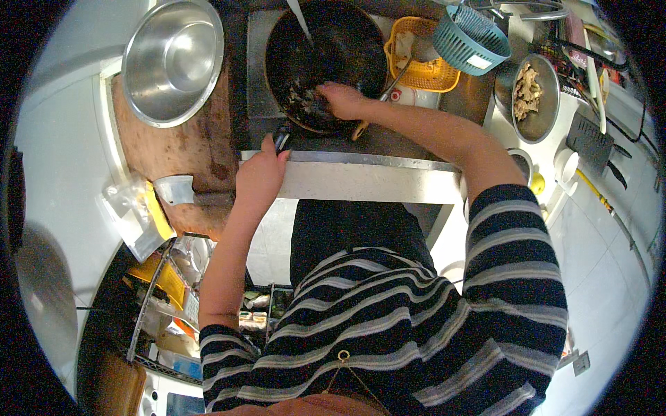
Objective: The person takes a covered dish out of a refrigerator and puts it on a table, gets utensils from a rack, and washes a pan and a pot in a sink using a scrubber.
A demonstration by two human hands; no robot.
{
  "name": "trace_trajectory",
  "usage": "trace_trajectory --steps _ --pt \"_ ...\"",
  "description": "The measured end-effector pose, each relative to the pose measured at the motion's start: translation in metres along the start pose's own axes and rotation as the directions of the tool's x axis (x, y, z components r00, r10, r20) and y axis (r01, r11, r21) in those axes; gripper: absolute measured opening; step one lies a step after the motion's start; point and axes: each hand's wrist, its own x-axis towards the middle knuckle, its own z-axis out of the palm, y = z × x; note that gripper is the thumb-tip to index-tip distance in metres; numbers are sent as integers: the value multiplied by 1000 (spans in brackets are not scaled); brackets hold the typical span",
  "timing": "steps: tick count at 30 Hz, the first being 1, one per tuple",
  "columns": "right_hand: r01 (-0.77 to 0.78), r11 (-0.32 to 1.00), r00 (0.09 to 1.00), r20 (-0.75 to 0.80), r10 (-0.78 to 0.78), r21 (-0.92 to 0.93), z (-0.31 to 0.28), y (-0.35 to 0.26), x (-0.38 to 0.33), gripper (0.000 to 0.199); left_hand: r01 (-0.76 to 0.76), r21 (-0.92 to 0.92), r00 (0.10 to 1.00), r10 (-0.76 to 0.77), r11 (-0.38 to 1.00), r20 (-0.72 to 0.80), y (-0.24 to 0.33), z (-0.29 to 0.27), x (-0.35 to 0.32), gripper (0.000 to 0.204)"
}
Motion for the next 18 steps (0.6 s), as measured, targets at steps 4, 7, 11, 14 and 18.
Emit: trace_trajectory --steps 4,7,11,14,18 --pt "33 906 999 48 -14 -421 -44 57 7 39 -10 10 999 10 1000 -39 -1 2 0 52" --pt "-77 827 962 -258 -85 -557 -48 75 19 49 -17 134 999 13 991 30 4 -2 4 51" --pt "-413 894 910 -40 413 -173 -7 15 20 46 -3 91 1000 5 996 -22 -5 1 1 49" --pt "-95 991 995 -19 94 -99 11 4 9 43 -30 92 999 34 995 -43 -8 1 -2 48" --pt "-5 839 1000 13 14 -545 -37 56 20 38 -32 73 998 36 997 -56 -12 3 -2 49"
